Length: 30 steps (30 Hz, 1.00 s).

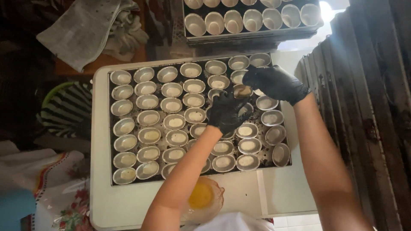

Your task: The person uses a brush to apply a yellow liquid to the inside of many small metal molds arranged in a tray. They repeatedly dip the brush into a small bowl and coat each mold individually, then move the tray aside to work on another tray.

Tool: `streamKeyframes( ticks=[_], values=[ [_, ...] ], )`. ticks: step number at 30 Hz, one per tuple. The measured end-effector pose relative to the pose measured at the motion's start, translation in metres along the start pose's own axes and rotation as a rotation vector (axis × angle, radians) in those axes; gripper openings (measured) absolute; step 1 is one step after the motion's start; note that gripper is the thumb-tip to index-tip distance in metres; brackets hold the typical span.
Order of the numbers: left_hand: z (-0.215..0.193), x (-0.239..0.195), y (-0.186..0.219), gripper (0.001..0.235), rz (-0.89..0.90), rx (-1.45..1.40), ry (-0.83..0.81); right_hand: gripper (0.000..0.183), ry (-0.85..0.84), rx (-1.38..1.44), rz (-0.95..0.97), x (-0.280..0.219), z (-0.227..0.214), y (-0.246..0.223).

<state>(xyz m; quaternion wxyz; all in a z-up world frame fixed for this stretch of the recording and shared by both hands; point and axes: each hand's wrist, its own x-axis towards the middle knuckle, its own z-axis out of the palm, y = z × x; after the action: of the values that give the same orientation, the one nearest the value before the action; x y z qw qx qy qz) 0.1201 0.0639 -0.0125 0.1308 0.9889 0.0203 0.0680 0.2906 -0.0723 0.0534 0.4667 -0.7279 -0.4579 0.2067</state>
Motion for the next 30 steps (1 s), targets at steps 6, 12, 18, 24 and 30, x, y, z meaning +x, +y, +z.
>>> streamKeyframes(
  ticks=[6, 12, 18, 24, 30],
  values=[
    [0.021, 0.004, -0.006, 0.057, 0.009, -0.019, -0.075, 0.023, -0.061, -0.132, -0.168, 0.006, -0.001, 0.006],
    [0.002, 0.004, -0.001, 0.058, -0.010, -0.036, -0.161, 0.018, -0.019, -0.279, -0.227, 0.007, -0.001, 0.001],
    [0.024, 0.006, -0.005, 0.041, -0.004, -0.040, -0.011, 0.015, -0.144, 0.065, -0.095, -0.004, -0.029, 0.025],
    [-0.013, 0.032, 0.004, 0.030, -0.054, -0.145, 0.160, 0.033, -0.065, -0.351, -0.160, 0.003, -0.082, 0.005],
    [0.047, 0.051, -0.017, 0.033, -0.149, 0.013, 0.009, 0.028, -0.089, -0.371, 0.010, 0.044, -0.024, 0.006]
  ],
)
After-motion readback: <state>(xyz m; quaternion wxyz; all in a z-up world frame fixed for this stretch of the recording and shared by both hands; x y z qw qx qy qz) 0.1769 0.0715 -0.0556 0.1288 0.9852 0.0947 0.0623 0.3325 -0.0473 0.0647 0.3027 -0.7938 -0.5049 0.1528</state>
